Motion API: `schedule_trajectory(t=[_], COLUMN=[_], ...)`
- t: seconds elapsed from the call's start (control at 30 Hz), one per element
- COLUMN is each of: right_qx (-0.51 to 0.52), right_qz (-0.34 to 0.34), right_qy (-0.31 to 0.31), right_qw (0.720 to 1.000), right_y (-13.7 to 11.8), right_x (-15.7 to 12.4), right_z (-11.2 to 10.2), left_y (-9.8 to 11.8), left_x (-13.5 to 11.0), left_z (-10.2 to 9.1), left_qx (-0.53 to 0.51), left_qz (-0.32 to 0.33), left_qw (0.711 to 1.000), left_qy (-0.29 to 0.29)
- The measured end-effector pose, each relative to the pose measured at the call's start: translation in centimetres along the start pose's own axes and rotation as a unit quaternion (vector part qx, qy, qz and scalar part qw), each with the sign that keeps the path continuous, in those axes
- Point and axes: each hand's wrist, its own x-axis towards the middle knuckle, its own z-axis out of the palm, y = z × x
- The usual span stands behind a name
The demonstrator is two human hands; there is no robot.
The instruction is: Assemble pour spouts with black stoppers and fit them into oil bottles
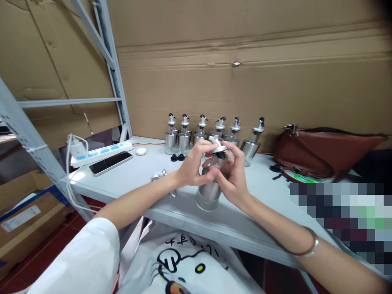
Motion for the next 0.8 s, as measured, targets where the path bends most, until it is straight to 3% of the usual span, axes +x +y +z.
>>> schedule_trajectory(t=[0.4, 0.8], right_qx=[0.046, 0.068], right_qz=[0.005, -0.010], right_qy=[0.014, 0.043], right_qw=[0.999, 0.997], right_y=[-0.04, 0.55], right_x=[0.05, -0.07], right_z=[0.20, 0.21], left_y=[-0.02, 0.51], left_x=[-0.31, -0.12], left_z=[0.33, 0.59], left_qx=[-0.016, -0.014], left_qz=[-0.051, -0.036], left_qw=[0.998, 0.999], left_qy=[-0.021, 0.007])
